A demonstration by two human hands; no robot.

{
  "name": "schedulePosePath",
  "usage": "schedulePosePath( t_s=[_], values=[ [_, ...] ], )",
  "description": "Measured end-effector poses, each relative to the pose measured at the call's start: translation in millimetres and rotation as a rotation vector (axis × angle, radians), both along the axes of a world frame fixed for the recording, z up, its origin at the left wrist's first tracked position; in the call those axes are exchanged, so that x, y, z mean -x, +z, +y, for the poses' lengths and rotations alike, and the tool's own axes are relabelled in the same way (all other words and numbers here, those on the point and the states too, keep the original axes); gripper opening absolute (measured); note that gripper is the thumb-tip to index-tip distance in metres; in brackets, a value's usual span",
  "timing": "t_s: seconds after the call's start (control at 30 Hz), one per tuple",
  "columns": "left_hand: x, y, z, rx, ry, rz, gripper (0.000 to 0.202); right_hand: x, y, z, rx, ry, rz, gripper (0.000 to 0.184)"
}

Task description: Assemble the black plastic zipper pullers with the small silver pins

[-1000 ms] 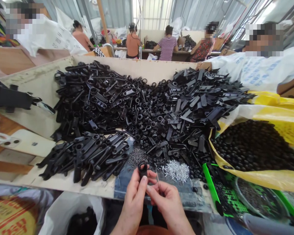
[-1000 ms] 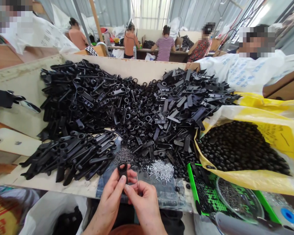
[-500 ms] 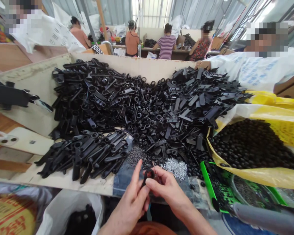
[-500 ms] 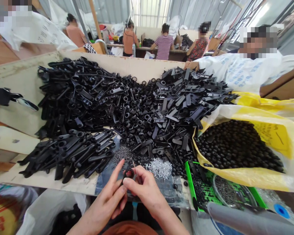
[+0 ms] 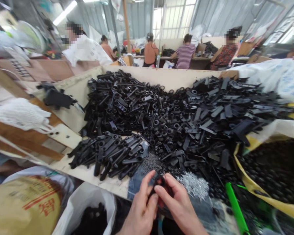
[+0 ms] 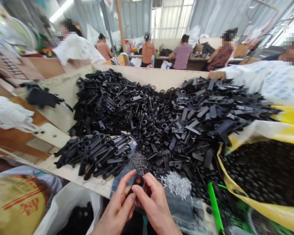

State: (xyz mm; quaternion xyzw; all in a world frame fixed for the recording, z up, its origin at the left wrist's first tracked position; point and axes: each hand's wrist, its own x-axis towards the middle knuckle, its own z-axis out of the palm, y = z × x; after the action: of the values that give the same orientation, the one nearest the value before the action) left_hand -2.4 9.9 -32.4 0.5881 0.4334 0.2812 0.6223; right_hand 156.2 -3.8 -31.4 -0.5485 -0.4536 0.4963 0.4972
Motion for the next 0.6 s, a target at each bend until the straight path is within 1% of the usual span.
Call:
schedulePosePath(
  t_s=[0.03, 0.1, 0.13, 0.17, 0.2, 0.23, 0.27, 0.33, 0.4, 0.5, 0.6],
  values=[
    [4, 1.5, 5, -0.129, -0.026, 0.076, 0.05, 0, -0.6, 2, -0.026, -0.001, -0.062, 0.024],
    [17, 10.0, 22, -0.449, -0.044, 0.263, 0.044, -4, 1.4, 9, -0.065, 0.034, -0.169, 0.018],
    [25, 16.4, 33, -0.613, -0.02, 0.349, 0.042, -8, 4.0, 15, -0.073, 0.048, -0.209, 0.026],
    [34, 23.4, 46, -0.755, 0.093, 0.462, 0.041, -13, 7.3, 22, -0.078, 0.041, -0.25, 0.036],
    [43, 30.0, 60, -0.902, 0.231, 0.59, 0.041, -20, 10.9, 30, -0.084, 0.008, -0.303, 0.043],
    [52, 35.3, 75, -1.029, 0.339, 0.715, 0.041, -27, 14.7, 38, -0.097, -0.041, -0.386, 0.041],
    [60, 38.8, 90, -1.114, 0.398, 0.823, 0.039, -35, 18.3, 48, -0.12, -0.098, -0.498, 0.033],
    [70, 39.4, 116, -1.195, 0.392, 0.959, 0.039, -49, 24.3, 68, -0.151, -0.137, -0.766, 0.028],
    [74, 33.4, 131, -1.231, 0.373, 1.024, 0.038, -57, 28.2, 89, -0.145, -0.127, -0.885, 0.022],
    [72, 22.6, 135, -1.253, 0.403, 1.069, 0.037, -52, 28.6, 120, -0.115, -0.064, -0.992, 0.016],
    [67, 20.0, 129, -1.277, 0.464, 1.058, 0.036, -35, 23.2, 149, -0.056, 0.01, -1.075, 0.012]
  ],
)
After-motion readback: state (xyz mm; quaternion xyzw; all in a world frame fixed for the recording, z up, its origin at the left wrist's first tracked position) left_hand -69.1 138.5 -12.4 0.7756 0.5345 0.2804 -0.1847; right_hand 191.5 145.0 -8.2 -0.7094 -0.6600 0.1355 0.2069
